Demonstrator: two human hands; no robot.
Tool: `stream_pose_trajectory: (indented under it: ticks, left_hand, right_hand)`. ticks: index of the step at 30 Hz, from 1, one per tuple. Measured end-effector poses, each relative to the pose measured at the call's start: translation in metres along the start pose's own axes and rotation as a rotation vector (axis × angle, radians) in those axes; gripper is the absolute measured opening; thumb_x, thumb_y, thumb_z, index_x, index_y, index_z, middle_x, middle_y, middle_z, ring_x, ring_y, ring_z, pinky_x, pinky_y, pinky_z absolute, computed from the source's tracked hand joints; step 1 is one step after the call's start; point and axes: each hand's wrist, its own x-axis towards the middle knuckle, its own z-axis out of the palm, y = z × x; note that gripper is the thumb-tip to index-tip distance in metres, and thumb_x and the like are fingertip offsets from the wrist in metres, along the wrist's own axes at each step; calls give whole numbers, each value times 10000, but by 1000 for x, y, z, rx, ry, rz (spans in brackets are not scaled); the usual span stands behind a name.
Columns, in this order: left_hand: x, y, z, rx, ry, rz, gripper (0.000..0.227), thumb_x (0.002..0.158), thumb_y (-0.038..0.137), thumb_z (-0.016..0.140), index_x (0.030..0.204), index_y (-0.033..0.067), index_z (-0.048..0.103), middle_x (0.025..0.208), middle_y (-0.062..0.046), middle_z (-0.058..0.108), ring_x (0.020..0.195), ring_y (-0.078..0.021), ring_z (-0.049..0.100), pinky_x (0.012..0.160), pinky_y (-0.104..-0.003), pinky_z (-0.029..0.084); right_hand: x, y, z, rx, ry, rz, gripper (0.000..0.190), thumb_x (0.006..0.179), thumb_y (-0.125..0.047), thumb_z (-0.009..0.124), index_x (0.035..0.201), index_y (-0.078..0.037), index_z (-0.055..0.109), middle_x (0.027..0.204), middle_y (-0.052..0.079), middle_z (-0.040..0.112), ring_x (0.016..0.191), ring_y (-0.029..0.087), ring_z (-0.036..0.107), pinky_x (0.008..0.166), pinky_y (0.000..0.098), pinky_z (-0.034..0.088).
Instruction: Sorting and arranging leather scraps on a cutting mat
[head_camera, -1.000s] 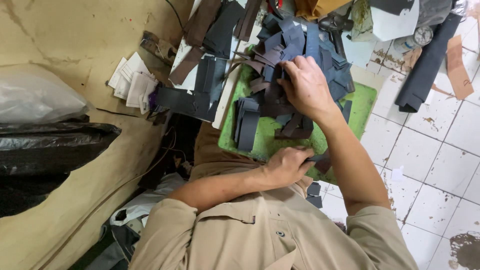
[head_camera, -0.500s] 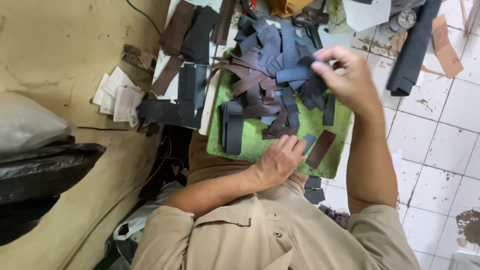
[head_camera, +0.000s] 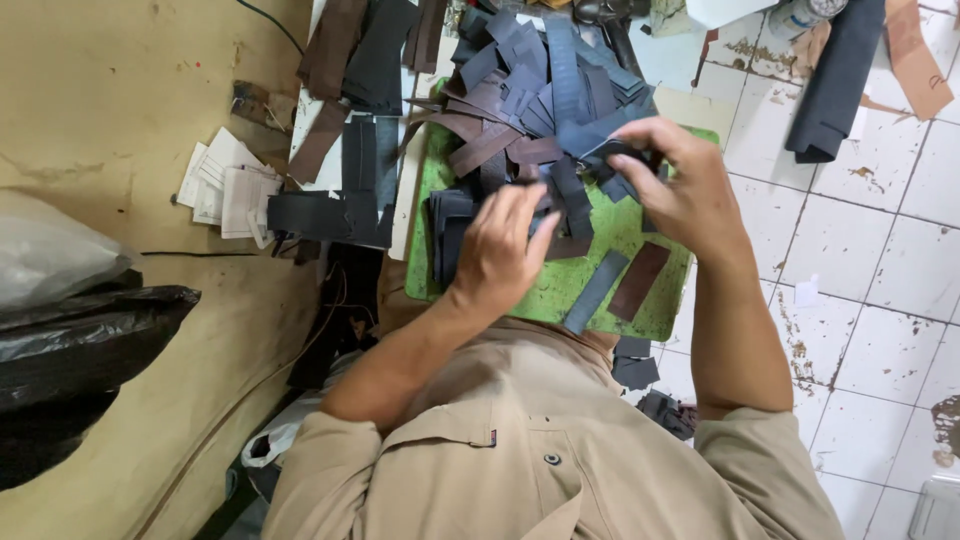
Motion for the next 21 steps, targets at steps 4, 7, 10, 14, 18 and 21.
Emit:
stream_pose_trajectory:
  ticks: [4, 7, 10, 14, 18, 21]
  left_hand:
    - [31, -4, 11, 309, 2, -31, 348, 871, 132, 783, 1164, 16, 636, 1013, -112, 558, 907, -269, 582, 759, -402, 514]
    - [39, -20, 32, 470, 53, 31, 347, 735, 163, 855, 991, 83, 636, 1027, -91, 523, 951, -314, 541, 753, -449, 472]
    - [47, -8, 16, 315, 85, 39, 213, 791, 122, 790, 911, 105, 615, 1077, -81, 535, 1057, -327, 521, 840, -445, 451]
    - [39, 1, 1, -499, -21, -211, 111, 952, 153, 701, 920, 126, 598, 1070, -59, 758, 1075, -305, 717, 881, -390, 542]
    - [17, -20, 8, -669, -176, -502, 108, 995, 185, 652, 1078, 132, 606, 900, -88, 784, 840, -140, 755, 737, -294, 595]
    - [11, -16, 8, -931, -94, -525, 143, 1037, 124, 614, 1149, 35, 599, 977, -164, 777, 957, -187, 735, 844, -316, 619]
  right_hand:
    - [-27, 9, 19, 272, 118, 140, 162, 1023, 2, 734, 1183, -6, 715, 845, 80, 671, 794, 190, 641, 747, 324, 508]
    - [-46, 26, 41, 417, 180, 231, 100, 1026, -25, 728, 1124, -13, 713, 780, 18, 644, 751, 89, 600, 711, 258, 498]
    - [-58, 35, 54, 498, 210, 294, 51, 1032, -46, 718, 1072, -18, 703, 776, 2, 633, 756, 58, 576, 705, 228, 487]
    - [-57, 16, 58, 638, 230, 266, 57, 1009, -14, 715, 981, 18, 677, 1107, 135, 694, 1033, 149, 628, 865, 278, 515]
    - [-62, 12, 68, 753, 225, 317, 54, 1016, -9, 696, 1016, 40, 673, 1107, 117, 683, 996, 113, 626, 841, 275, 543]
    - [-65, 18, 77, 752, 277, 375, 66, 998, -18, 745, 1029, 23, 703, 781, 33, 641, 788, 48, 592, 725, 214, 511]
